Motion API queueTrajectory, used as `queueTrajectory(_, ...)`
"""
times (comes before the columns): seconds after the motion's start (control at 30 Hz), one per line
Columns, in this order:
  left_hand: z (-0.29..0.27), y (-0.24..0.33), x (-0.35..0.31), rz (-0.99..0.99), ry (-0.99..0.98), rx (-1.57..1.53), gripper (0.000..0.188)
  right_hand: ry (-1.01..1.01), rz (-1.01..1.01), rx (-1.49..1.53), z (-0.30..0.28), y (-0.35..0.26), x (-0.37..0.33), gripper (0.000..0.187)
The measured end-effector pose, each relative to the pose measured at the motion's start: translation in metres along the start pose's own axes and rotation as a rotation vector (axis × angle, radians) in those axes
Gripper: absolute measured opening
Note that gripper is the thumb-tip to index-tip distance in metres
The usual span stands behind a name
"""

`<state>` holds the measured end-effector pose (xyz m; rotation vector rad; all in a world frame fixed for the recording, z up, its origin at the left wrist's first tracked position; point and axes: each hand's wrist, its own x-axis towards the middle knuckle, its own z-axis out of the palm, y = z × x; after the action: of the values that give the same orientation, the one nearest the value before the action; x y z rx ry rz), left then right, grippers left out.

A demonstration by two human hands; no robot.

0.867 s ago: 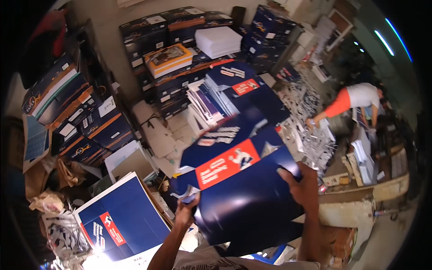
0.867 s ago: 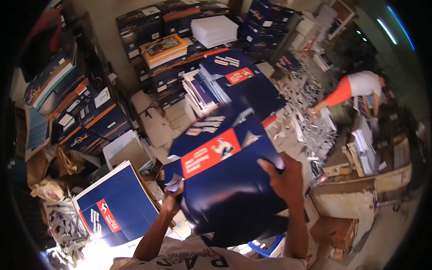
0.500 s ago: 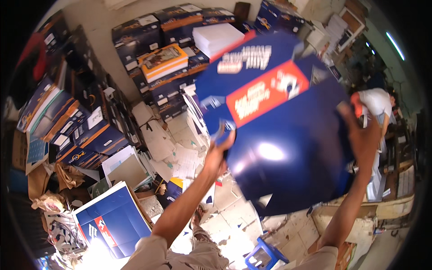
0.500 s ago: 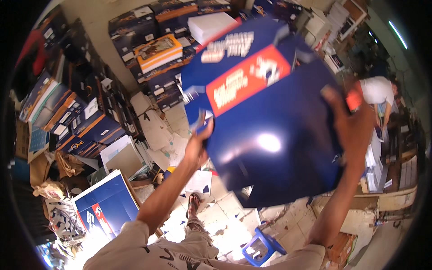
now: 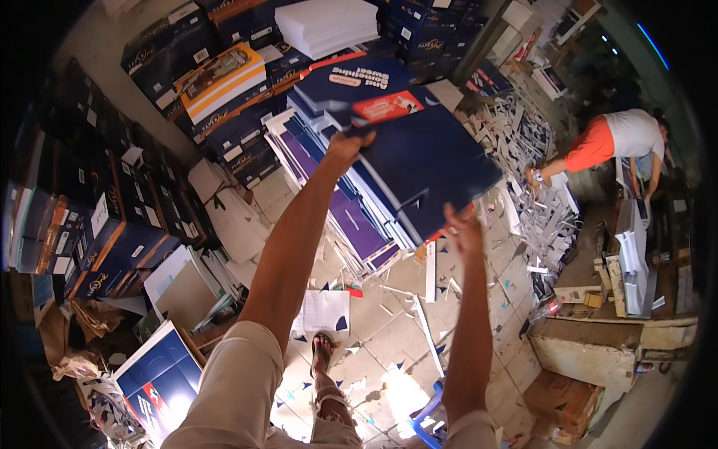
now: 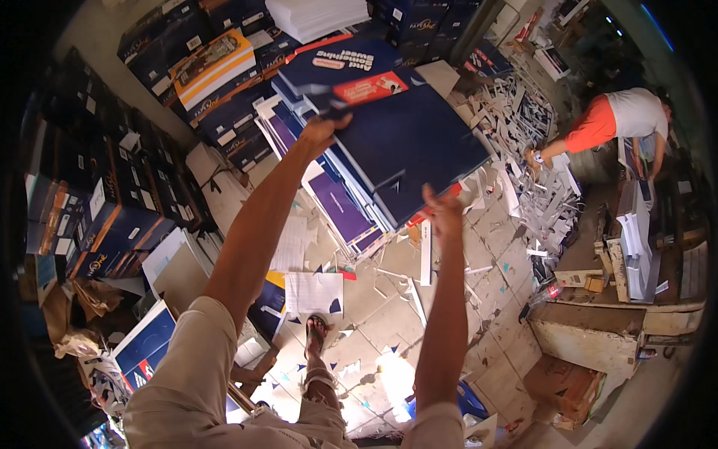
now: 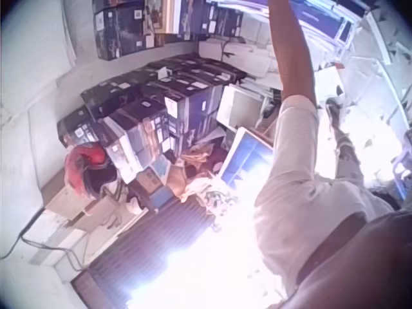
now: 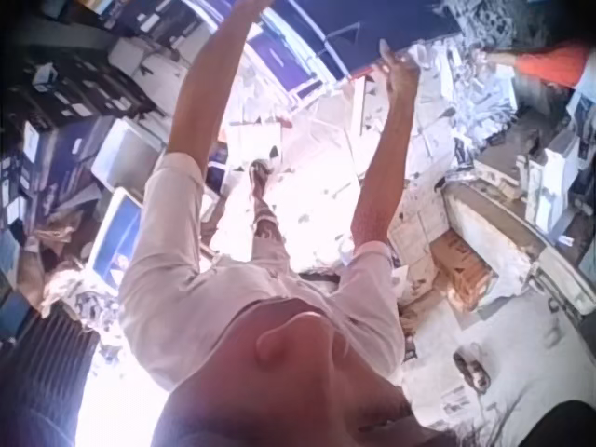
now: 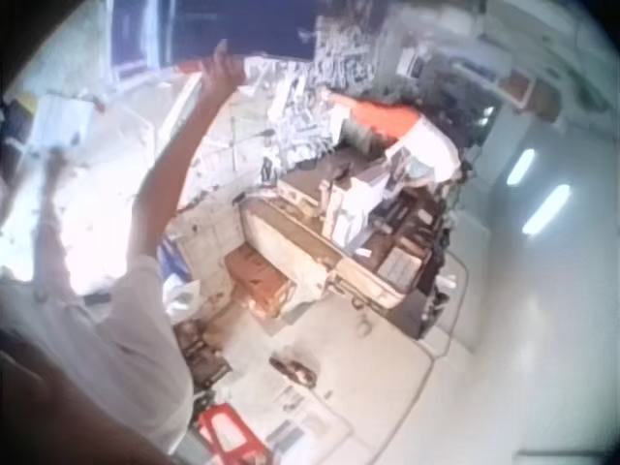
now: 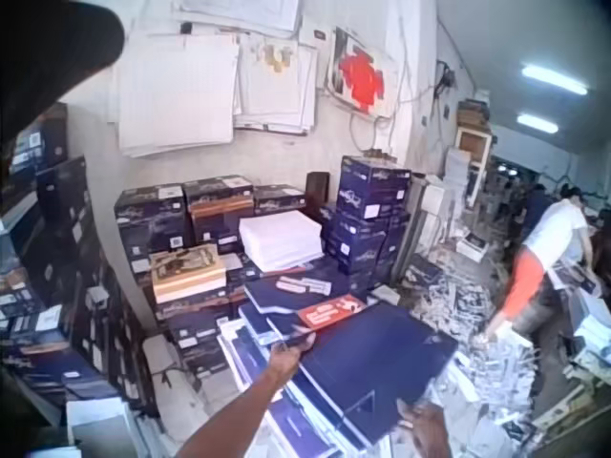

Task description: The person removes the excess white paper borders from a stack of printed blue and red cardboard sheets by hand. The person peels the outer strips away and places the cleared stack of cardboard onto a larger pile.

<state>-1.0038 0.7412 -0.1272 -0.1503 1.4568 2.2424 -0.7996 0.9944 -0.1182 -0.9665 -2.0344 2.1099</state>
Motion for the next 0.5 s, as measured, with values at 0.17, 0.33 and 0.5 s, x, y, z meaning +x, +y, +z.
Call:
queueTrajectory(0.17,-0.041,-0.028,-0.015,-0.045,0.013,-0.013,0.063,-0.161,0.125,0.291,0.007,0.052,0.038,0.017)
queueTrajectory(0.33,0.015,-0.026,-0.114,0.259,0.121,0.558,0.045,-0.215,0.349,0.621,-0.042,0.073,0.058,0.012)
queueTrajectory(0.5,0.038,0.054,-0.380,0.323,-0.784,-0.056,0.087,0.045,0.427,0.291,0.023,0.041,0.033,0.032)
